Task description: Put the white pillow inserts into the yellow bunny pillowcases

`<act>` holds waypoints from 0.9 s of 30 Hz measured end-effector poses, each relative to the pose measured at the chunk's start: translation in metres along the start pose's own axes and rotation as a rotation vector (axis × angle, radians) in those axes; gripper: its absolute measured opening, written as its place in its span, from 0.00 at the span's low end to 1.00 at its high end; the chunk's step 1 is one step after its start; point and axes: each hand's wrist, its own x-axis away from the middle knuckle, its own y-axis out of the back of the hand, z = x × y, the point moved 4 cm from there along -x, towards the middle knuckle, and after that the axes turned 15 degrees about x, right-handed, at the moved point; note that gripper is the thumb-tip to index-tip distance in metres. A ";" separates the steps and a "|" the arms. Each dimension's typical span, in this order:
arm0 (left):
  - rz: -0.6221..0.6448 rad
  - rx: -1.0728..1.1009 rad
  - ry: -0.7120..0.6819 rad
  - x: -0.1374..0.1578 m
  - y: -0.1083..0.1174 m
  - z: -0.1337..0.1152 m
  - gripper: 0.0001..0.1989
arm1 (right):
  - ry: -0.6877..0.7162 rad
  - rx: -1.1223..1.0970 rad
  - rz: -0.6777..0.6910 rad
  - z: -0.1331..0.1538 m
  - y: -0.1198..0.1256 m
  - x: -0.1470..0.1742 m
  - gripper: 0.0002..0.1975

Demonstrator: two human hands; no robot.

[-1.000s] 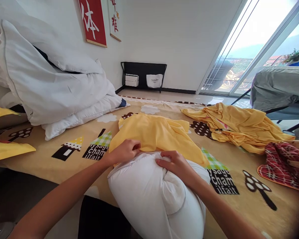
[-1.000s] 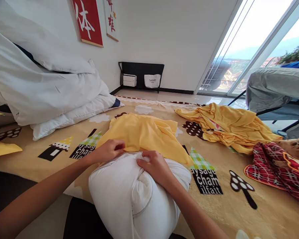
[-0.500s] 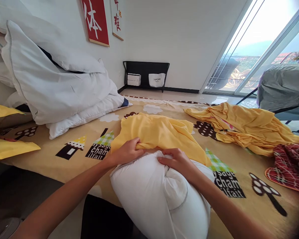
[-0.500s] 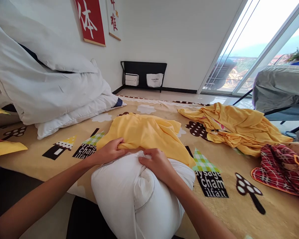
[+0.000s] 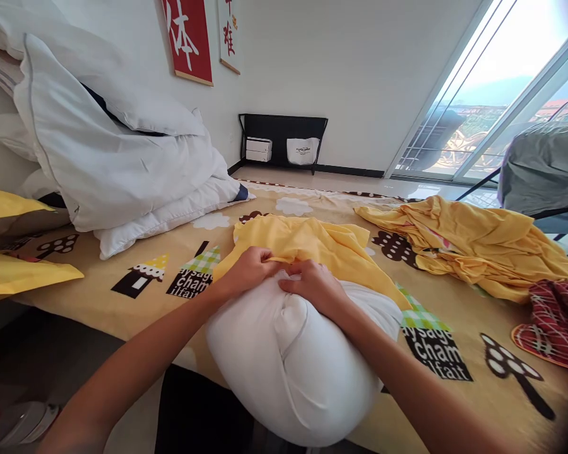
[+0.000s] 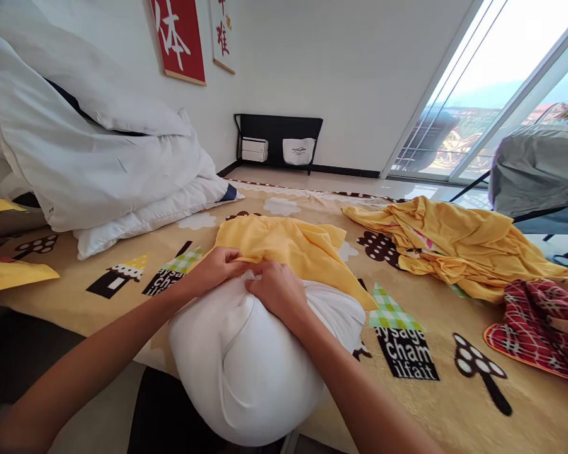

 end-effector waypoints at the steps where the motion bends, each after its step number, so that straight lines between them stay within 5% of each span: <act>1: 0.021 0.053 0.026 0.003 0.001 -0.001 0.12 | -0.003 0.000 0.005 0.000 0.000 -0.002 0.16; 7: 0.118 -0.077 0.049 0.033 0.002 -0.004 0.17 | 0.006 -0.056 0.010 -0.004 -0.005 -0.001 0.17; 12: -0.025 -0.057 -0.083 0.048 -0.013 0.001 0.12 | -0.029 -0.061 0.003 -0.003 -0.006 0.009 0.17; 17: -0.122 -0.006 -0.128 0.063 -0.022 0.016 0.12 | 0.089 -0.211 -0.024 -0.010 0.004 0.032 0.14; 20: -0.163 0.004 -0.174 0.066 -0.020 0.020 0.10 | 0.129 -0.338 -0.189 -0.029 0.018 0.057 0.16; 23: -0.206 0.005 -0.206 0.064 -0.016 0.022 0.09 | -0.016 -0.346 -0.503 -0.063 0.034 0.094 0.19; 25: -0.223 0.004 -0.218 0.061 -0.015 0.021 0.09 | -0.158 -0.226 -0.653 -0.083 0.040 0.123 0.24; 27: -0.232 0.000 -0.226 0.058 -0.015 0.021 0.10 | -0.081 -0.017 -0.657 -0.087 0.038 0.146 0.31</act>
